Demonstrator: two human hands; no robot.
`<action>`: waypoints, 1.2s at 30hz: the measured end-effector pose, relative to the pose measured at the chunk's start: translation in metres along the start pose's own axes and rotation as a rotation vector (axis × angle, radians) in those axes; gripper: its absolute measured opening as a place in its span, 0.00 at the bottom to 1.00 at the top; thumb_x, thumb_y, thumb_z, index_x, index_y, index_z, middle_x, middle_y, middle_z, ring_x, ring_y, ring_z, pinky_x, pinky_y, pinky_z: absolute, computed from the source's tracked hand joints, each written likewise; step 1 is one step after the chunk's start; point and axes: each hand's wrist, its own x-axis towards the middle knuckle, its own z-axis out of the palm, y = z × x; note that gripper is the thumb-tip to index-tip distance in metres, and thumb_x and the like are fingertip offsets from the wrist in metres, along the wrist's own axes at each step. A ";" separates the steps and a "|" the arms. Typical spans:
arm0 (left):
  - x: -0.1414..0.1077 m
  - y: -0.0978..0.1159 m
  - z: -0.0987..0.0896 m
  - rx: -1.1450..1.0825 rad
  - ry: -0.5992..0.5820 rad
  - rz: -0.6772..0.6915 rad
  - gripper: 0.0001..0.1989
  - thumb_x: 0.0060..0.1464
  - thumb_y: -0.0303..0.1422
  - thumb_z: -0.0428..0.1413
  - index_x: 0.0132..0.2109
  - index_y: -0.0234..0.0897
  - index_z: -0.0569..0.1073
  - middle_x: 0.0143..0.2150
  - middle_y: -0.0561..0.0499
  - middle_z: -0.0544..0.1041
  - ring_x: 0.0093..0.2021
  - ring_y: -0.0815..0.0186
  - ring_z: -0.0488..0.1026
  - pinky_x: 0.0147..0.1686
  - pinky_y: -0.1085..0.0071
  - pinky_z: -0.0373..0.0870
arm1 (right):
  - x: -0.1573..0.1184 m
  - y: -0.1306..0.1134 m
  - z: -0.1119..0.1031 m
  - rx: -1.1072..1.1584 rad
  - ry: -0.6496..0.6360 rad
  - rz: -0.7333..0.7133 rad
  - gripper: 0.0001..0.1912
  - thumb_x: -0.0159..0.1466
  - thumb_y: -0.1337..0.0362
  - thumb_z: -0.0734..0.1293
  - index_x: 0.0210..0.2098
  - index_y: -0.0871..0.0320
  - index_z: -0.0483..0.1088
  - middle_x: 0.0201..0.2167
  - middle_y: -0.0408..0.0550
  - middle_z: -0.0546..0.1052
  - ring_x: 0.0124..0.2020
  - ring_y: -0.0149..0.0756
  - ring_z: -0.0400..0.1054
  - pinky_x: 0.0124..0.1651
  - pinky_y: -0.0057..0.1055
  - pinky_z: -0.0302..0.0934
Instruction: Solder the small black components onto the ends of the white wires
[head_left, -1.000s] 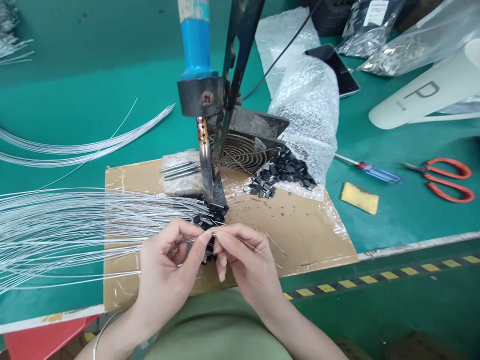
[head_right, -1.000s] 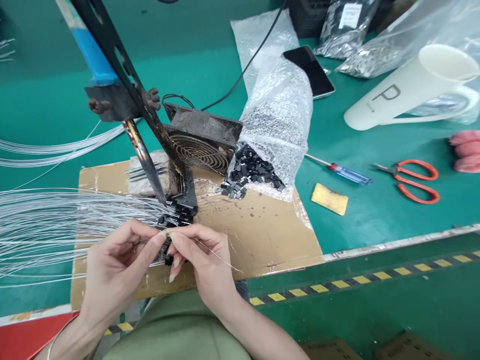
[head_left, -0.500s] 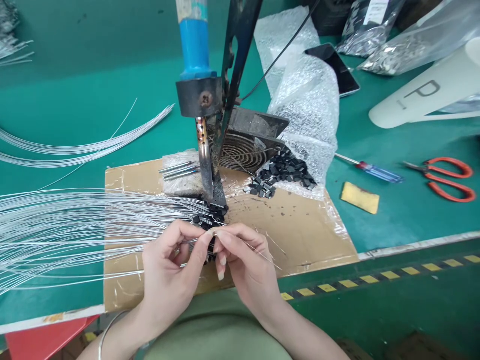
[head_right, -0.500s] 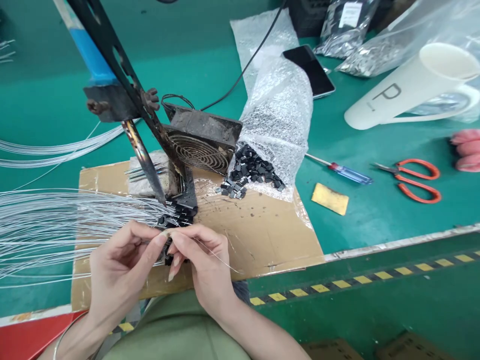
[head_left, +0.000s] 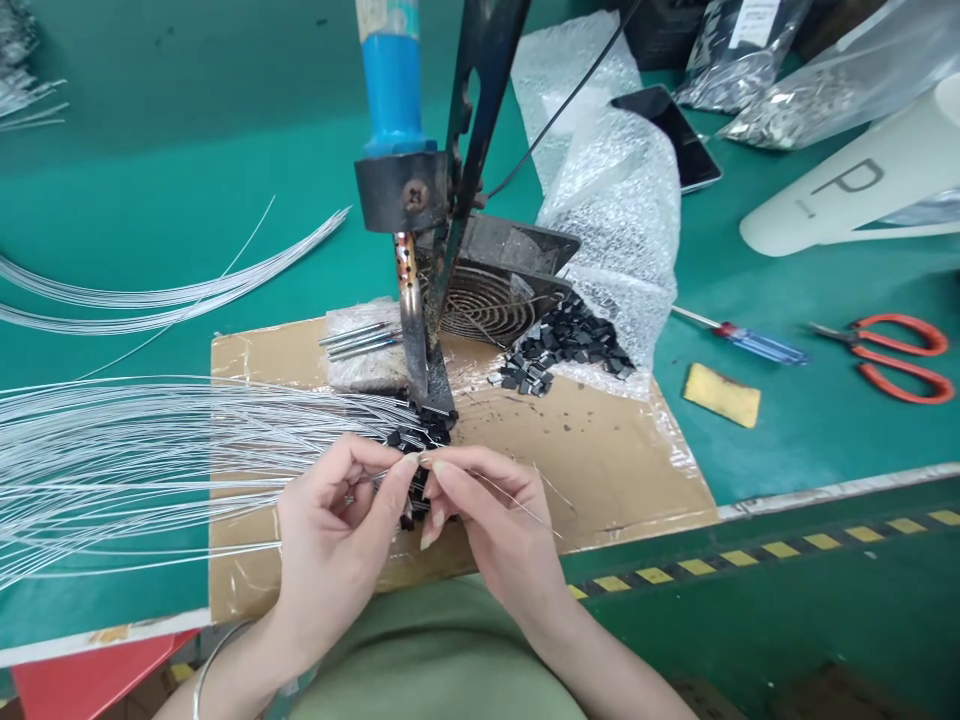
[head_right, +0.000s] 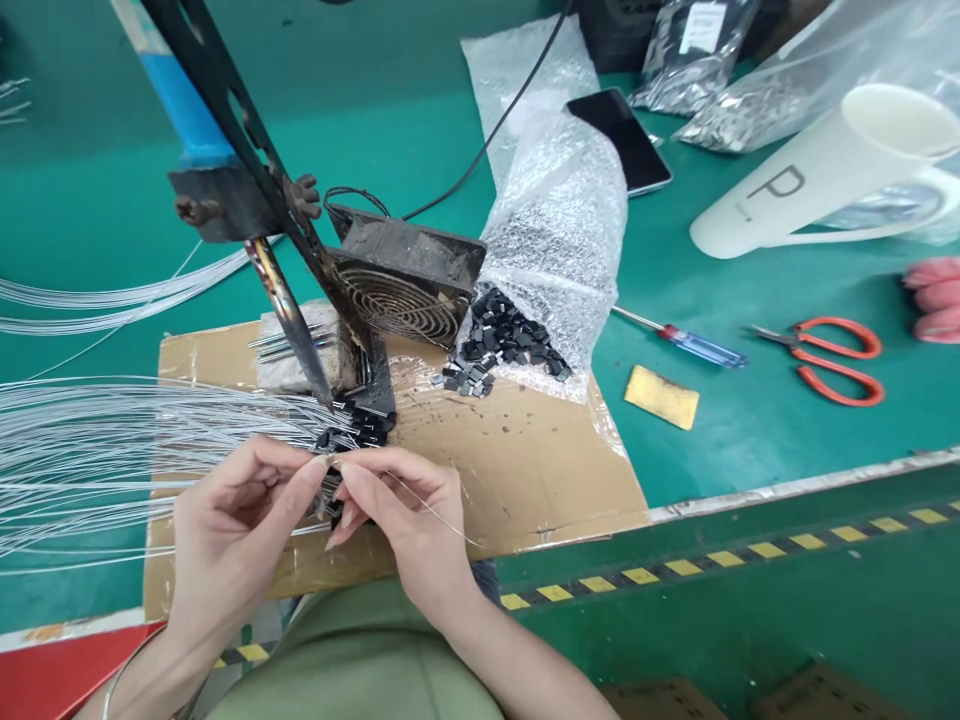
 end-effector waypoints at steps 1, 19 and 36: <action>0.000 0.000 0.000 0.010 0.002 -0.001 0.05 0.64 0.31 0.64 0.36 0.39 0.79 0.27 0.56 0.78 0.25 0.73 0.67 0.24 0.79 0.64 | 0.000 0.001 -0.001 -0.025 0.007 -0.013 0.07 0.61 0.58 0.80 0.35 0.53 0.87 0.25 0.42 0.82 0.19 0.28 0.74 0.24 0.24 0.76; -0.003 -0.006 -0.003 0.081 -0.013 0.015 0.06 0.64 0.35 0.64 0.36 0.40 0.80 0.29 0.53 0.79 0.29 0.70 0.72 0.27 0.74 0.64 | 0.001 -0.001 -0.006 -0.088 -0.002 -0.050 0.03 0.62 0.61 0.80 0.34 0.53 0.87 0.23 0.41 0.81 0.19 0.29 0.75 0.24 0.25 0.75; -0.002 -0.004 -0.007 0.155 -0.057 0.116 0.05 0.63 0.30 0.63 0.37 0.41 0.80 0.28 0.55 0.77 0.26 0.71 0.69 0.24 0.74 0.61 | 0.007 -0.014 -0.012 -0.029 -0.101 0.107 0.06 0.60 0.61 0.81 0.30 0.55 0.86 0.21 0.40 0.80 0.16 0.26 0.74 0.23 0.22 0.74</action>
